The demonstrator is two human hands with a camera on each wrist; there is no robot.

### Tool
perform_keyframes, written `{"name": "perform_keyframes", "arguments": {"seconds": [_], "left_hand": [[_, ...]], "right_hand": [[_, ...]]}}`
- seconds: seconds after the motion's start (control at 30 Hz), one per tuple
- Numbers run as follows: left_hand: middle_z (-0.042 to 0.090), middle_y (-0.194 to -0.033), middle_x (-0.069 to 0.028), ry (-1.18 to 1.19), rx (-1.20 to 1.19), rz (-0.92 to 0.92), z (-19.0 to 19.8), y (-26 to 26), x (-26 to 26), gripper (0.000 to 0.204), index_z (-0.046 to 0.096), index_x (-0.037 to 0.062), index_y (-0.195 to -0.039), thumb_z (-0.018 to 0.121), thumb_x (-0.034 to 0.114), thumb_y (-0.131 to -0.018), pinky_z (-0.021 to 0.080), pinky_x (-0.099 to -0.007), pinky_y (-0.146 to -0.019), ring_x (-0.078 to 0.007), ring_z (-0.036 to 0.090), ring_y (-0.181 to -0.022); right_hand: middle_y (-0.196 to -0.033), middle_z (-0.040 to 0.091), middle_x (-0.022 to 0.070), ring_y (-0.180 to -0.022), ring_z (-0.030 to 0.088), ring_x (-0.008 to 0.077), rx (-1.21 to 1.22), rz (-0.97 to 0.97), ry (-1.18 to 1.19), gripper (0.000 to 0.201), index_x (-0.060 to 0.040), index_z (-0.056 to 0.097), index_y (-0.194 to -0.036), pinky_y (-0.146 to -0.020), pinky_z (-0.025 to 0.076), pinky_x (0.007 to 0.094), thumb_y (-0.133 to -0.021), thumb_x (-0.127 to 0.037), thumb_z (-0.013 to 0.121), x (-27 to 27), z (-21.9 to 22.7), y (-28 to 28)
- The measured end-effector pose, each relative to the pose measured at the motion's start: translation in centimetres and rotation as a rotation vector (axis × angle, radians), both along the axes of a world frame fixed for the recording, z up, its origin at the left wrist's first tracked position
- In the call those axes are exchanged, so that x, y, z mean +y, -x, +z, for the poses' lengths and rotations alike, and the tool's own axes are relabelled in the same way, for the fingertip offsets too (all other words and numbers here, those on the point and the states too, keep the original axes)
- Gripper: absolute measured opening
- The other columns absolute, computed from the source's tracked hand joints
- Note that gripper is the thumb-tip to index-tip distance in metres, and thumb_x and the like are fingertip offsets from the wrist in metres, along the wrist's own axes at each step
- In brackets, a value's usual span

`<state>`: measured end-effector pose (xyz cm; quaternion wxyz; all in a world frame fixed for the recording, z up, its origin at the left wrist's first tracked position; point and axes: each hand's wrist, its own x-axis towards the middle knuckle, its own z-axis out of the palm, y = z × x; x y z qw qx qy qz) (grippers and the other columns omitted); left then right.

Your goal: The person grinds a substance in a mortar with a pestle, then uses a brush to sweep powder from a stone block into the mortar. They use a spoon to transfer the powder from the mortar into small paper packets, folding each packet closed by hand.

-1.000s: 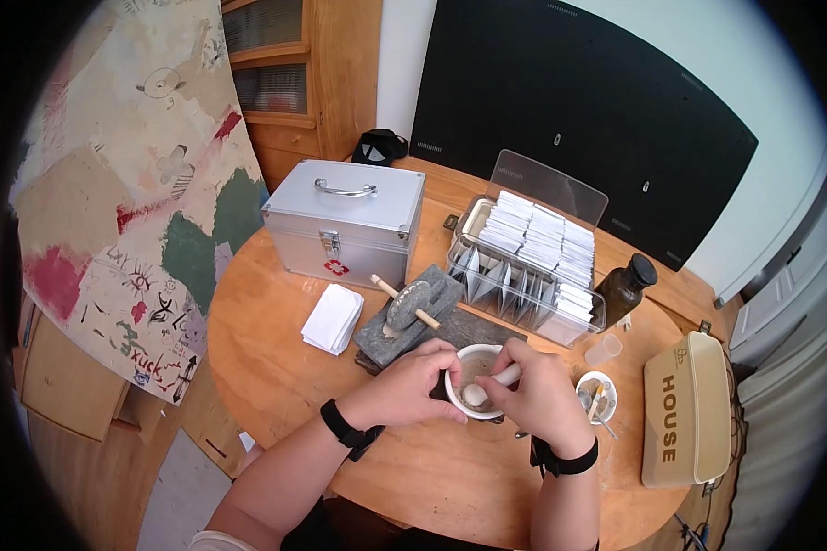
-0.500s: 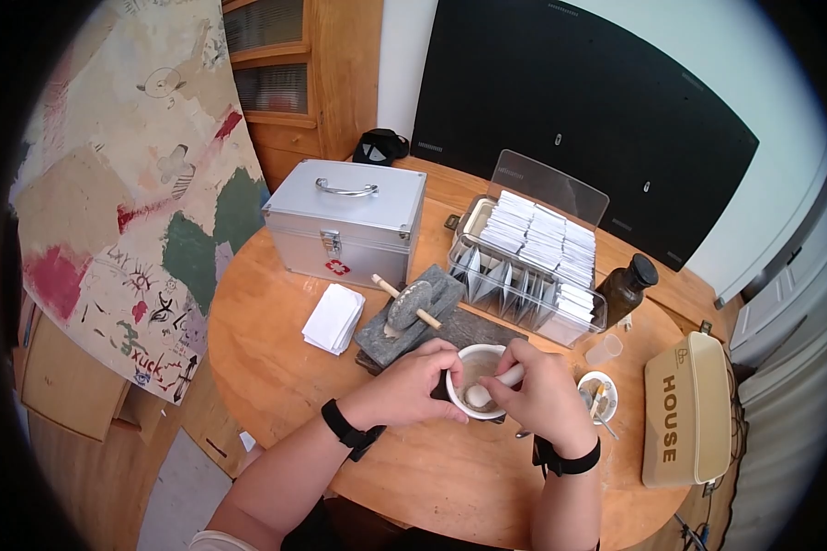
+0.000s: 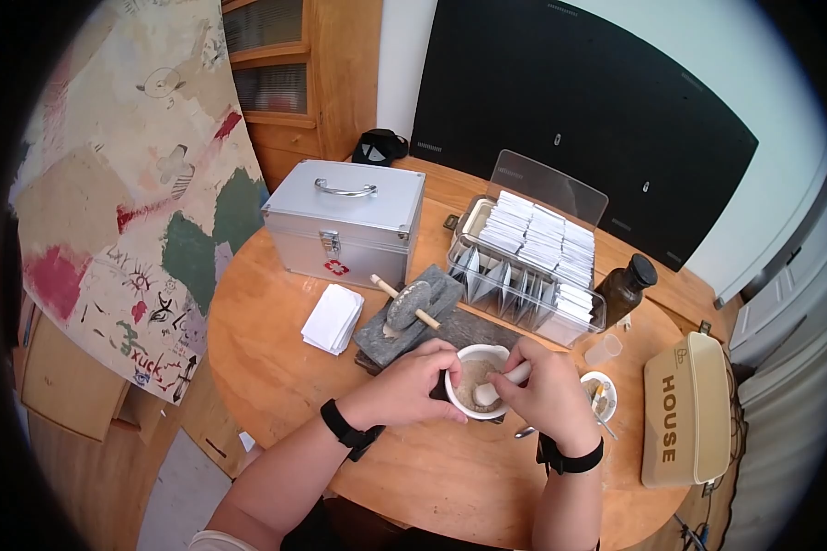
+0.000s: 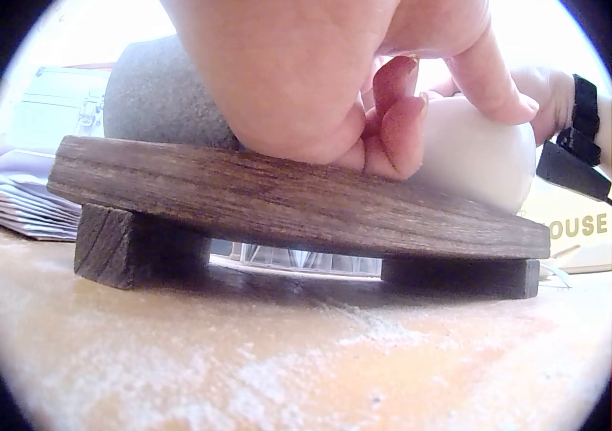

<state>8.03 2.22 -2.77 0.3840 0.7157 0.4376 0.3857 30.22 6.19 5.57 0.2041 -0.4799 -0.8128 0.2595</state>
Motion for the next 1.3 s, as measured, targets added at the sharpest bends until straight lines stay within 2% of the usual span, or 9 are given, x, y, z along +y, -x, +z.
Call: {"name": "perform_keyframes", "arguments": {"seconds": [0.23, 0.4, 0.57, 0.7, 0.9, 1.1, 1.17, 1.23, 1.3], "left_hand": [[0.051, -0.115, -0.0063, 0.039, -0.008, 0.001, 0.1, -0.1, 0.0, 0.048, 0.058, 0.0081, -0.1, 0.095, 0.016, -0.071, 0.051, -0.0314, -0.08, -0.0189, 0.058, -0.092], [0.051, -0.116, -0.0067, -0.004, 0.0, 0.005, -0.2, -0.1, 0.0, 0.048, 0.058, 0.0077, -0.1, 0.096, 0.016, -0.071, 0.052, -0.0314, -0.08, -0.0195, 0.058, -0.093], [0.051, -0.116, -0.0067, -0.021, 0.007, 0.008, -0.1, -0.1, 0.0, 0.048, 0.059, 0.0074, -0.101, 0.096, 0.016, -0.071, 0.052, -0.0313, -0.08, -0.0193, 0.058, -0.094], [0.051, -0.117, -0.0066, 0.045, -0.003, 0.0, 0.2, 0.0, 0.0, 0.049, 0.058, 0.0074, -0.101, 0.096, 0.017, -0.071, 0.051, -0.0313, -0.08, -0.0185, 0.058, -0.094], [0.051, -0.117, -0.0066, 0.023, 0.017, 0.003, 0.1, 0.0, 0.0, 0.049, 0.058, 0.0075, -0.1, 0.096, 0.018, -0.071, 0.052, -0.0318, -0.08, -0.0185, 0.058, -0.094], [0.051, -0.118, -0.0071, 0.022, 0.017, 0.004, 0.2, -0.1, 0.0, 0.049, 0.058, 0.0076, -0.1, 0.096, 0.018, -0.071, 0.052, -0.0323, -0.08, -0.019, 0.058, -0.094], [0.051, -0.118, -0.0071, 0.016, 0.009, 0.006, 0.0, -0.1, 0.0, 0.049, 0.058, 0.0077, -0.1, 0.096, 0.017, -0.071, 0.052, -0.0322, -0.08, -0.019, 0.058, -0.094], [0.051, -0.117, -0.0071, 0.018, -0.017, 0.0, -0.3, -0.1, 0.1, 0.049, 0.058, 0.0077, -0.1, 0.096, 0.017, -0.07, 0.051, -0.0319, -0.081, -0.0189, 0.057, -0.094], [0.051, -0.117, -0.007, 0.019, -0.012, -0.001, -0.2, -0.1, 0.1, 0.049, 0.058, 0.0077, -0.1, 0.096, 0.016, -0.07, 0.051, -0.0317, -0.081, -0.0187, 0.057, -0.094]], "right_hand": [[-0.071, 0.07, 0.0139, -0.062, 0.071, 0.0222, 0.156, 0.064, -0.169, 0.024, -0.0019, 0.063, -0.087, -0.058, 0.054, 0.0335, -0.083, -0.01, 0.085, -0.1, -1.4, 1.6], [-0.071, 0.07, 0.0126, -0.061, 0.069, 0.023, 0.051, 0.033, 0.08, 0.025, -0.002, 0.063, -0.086, -0.058, 0.054, 0.034, -0.082, -0.011, 0.086, -0.1, 0.0, 0.3], [-0.071, 0.069, 0.0127, -0.062, 0.069, 0.0241, 0.074, -0.083, -0.156, 0.025, -0.0017, 0.063, -0.086, -0.058, 0.053, 0.0335, -0.081, -0.011, 0.086, 0.4, -0.9, 0.5], [-0.071, 0.069, 0.0129, -0.062, 0.068, 0.0243, 0.162, 0.011, -0.18, 0.025, -0.0016, 0.063, -0.084, -0.058, 0.053, 0.0333, -0.081, -0.011, 0.086, -0.2, -1.1, 1.7], [-0.071, 0.07, 0.0135, -0.063, 0.07, 0.024, 0.051, 0.029, 0.091, 0.024, -0.0017, 0.063, -0.084, -0.058, 0.053, 0.0334, -0.082, -0.011, 0.086, 0.1, 0.1, -0.1], [-0.074, 0.071, 0.0141, -0.065, 0.071, 0.0241, 0.073, -0.073, -0.131, 0.025, -0.0017, 0.063, -0.085, -0.06, 0.055, 0.0343, -0.082, -0.01, 0.086, 0.1, -0.9, 0.9], [-0.075, 0.07, 0.0083, -0.07, 0.069, 0.013, 0.091, 0.056, -0.153, 0.023, -0.001, 0.064, -0.088, -0.061, 0.053, 0.0276, -0.083, -0.007, 0.086, -0.2, -1.0, 1.4], [-0.074, 0.071, 0.0083, -0.072, 0.07, 0.013, 0.121, 0.054, -0.023, 0.023, -0.0007, 0.065, -0.088, -0.062, 0.054, 0.0276, -0.083, -0.007, 0.086, -0.7, -0.3, 1.5], [-0.071, 0.07, 0.013, -0.064, 0.071, 0.0225, 0.059, 0.047, 0.05, 0.025, -0.0019, 0.063, -0.086, -0.059, 0.055, 0.0329, -0.082, -0.01, 0.086, -0.8, 0.4, 1.3]]}}
